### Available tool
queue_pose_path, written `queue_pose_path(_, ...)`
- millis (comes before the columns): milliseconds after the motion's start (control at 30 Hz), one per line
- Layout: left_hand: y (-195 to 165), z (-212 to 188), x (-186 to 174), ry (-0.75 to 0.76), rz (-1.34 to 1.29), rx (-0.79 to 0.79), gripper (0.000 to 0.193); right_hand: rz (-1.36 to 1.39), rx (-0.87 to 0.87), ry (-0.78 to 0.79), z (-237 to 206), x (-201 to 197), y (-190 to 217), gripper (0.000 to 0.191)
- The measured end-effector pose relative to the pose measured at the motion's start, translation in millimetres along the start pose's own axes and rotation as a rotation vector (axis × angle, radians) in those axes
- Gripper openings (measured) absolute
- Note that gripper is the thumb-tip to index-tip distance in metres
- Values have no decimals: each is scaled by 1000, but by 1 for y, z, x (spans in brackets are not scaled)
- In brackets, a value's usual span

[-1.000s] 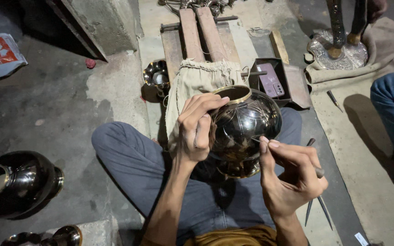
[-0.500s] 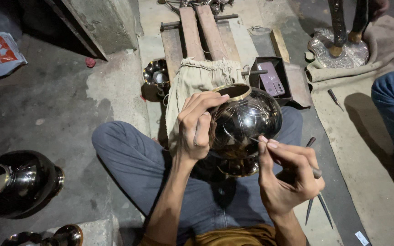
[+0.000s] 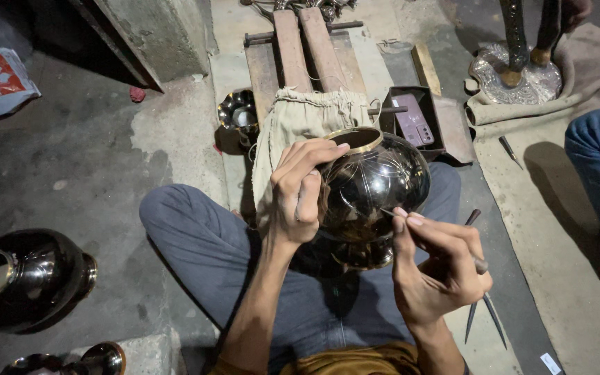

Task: The person sits on the floor and uses a small metal tool to engrave a floral pattern onto a polished metal vase. They hold the vase steady with one hand while carefully carving lines with the other, rotating the vase as needed to continue the design.

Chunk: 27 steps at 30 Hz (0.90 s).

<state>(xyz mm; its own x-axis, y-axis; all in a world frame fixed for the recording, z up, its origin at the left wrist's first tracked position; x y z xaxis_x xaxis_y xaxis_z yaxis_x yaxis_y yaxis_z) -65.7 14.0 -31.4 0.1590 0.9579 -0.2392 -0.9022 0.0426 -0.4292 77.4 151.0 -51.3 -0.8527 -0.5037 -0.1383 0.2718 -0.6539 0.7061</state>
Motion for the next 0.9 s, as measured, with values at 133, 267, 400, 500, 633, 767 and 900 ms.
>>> queue_pose_path(133, 1, -1, 0, -7, -5, -4, 37, 22, -26, -1, -1, 1, -2, 21)
queue_pose_path(267, 1, 0, 1, -7, -6, 1, 37, 13, -80, 12, -2, 1, 0, 21)
queue_pose_path(400, 0, -1, 0, 4, 2, -9, 36, 21, -32, -16, -1, 1, -1, 22)
queue_pose_path(500, 0, -1, 0, 11, 8, -19, 37, 8, -38, -11, -2, 1, 0, 22)
queue_pose_path(633, 0, -1, 0, 5, 2, -17, 37, -3, -79, 1, -5, 1, 4, 23)
queue_pose_path(767, 0, -2, 0, 3, 2, -17, 37, 23, -34, -14, -5, 2, 3, 22)
queue_pose_path(900, 1, -1, 0, -4, -3, -8, 36, -4, -49, -10, -5, 2, 1, 21)
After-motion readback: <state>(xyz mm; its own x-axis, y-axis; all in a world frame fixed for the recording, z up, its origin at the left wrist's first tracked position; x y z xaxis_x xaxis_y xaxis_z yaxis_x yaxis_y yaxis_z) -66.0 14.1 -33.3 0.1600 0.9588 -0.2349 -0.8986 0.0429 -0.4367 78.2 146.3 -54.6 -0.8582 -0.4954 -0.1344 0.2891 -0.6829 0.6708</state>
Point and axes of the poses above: each hand's wrist, its own z-axis towards the middle knuckle, its own x-axis out of the palm, y = z × x, the point moved 3 cm from there along z, towards the middle knuckle, and after that the axes turned 11 degrees about x, right-handed, at the moved point
